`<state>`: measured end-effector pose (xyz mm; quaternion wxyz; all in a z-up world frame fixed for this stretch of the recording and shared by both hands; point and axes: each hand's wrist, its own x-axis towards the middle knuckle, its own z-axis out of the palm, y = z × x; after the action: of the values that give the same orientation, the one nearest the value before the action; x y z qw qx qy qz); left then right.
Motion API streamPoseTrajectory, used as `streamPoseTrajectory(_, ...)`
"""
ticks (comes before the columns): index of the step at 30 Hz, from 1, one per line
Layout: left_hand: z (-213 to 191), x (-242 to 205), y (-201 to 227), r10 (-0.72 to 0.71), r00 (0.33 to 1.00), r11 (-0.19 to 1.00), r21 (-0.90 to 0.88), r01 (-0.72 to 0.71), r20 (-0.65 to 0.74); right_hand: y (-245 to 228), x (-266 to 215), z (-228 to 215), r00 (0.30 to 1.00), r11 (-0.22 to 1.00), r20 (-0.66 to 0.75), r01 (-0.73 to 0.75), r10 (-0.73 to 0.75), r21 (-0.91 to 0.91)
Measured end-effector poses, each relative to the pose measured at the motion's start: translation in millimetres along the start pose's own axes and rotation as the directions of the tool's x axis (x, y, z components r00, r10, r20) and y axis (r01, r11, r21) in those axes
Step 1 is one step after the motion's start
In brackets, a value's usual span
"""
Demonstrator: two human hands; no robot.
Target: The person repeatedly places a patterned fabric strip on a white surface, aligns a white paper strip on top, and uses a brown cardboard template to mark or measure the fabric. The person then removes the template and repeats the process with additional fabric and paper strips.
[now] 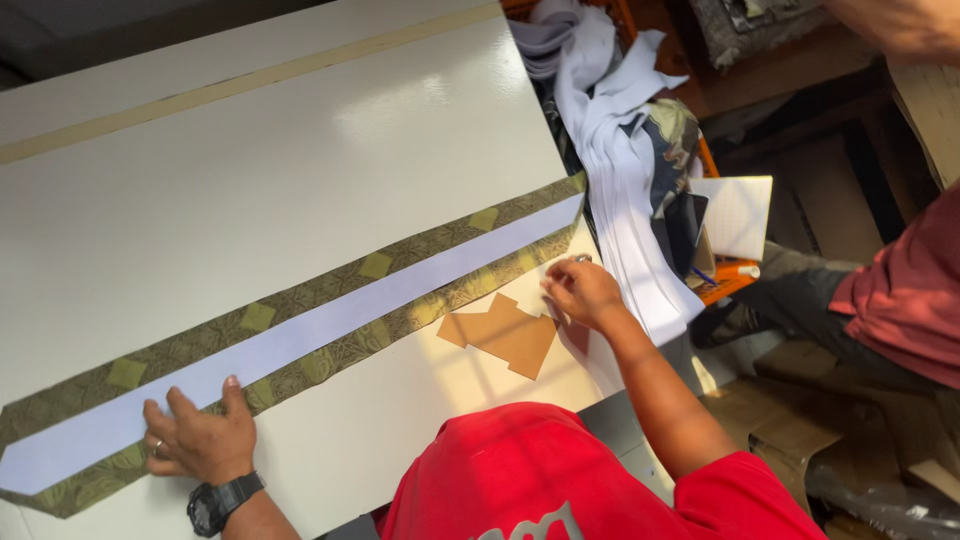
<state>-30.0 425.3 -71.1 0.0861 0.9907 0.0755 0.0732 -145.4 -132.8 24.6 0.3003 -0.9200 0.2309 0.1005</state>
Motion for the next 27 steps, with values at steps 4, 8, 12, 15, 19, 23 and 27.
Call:
streamPoseTrajectory(4, 6, 7, -19, 0.07, 0.997, 0.995, 0.071, -0.069, -0.02, -6, -3, 19, 0.893, 0.961, -0.356, 0.244, -0.274, -0.128)
streamPoseTrajectory(8, 14, 17, -30, 0.001, 0.999, 0.996, 0.093, -0.005, 0.044, -4, -2, 39, 0.906, 0.943, -0.312, 0.209, -0.286, -0.259)
streamPoseTrajectory(12, 20, 19, -36, 0.003, 0.999, 0.992, 0.125, -0.01, 0.052, 3, -4, 53, 0.906, 0.94, -0.323, 0.184, -0.276, -0.287)
streamPoseTrajectory(15, 18, 14, -38, -0.011, 0.998, 0.994, 0.111, 0.004, 0.059, 6, 1, 62, 0.887, 0.934, -0.353, 0.195, -0.299, -0.3)
streamPoseTrajectory(19, 18, 15, -28, -0.035, 0.999, 0.993, 0.115, 0.031, 0.03, 16, 1, 69, 0.891, 0.934, -0.343, 0.197, -0.297, -0.297)
streamPoseTrajectory(23, 19, 18, -13, -0.133, 0.991, 0.991, 0.015, 0.133, -0.014, 26, 6, 75, 0.855, 0.92, -0.371, 0.267, -0.363, -0.287)
streamPoseTrajectory(27, 12, 25, -7, -0.291, 0.954, 0.957, 0.036, 0.289, 0.072, 32, 5, 76, 0.863, 0.908, -0.346, 0.253, -0.369, -0.335)
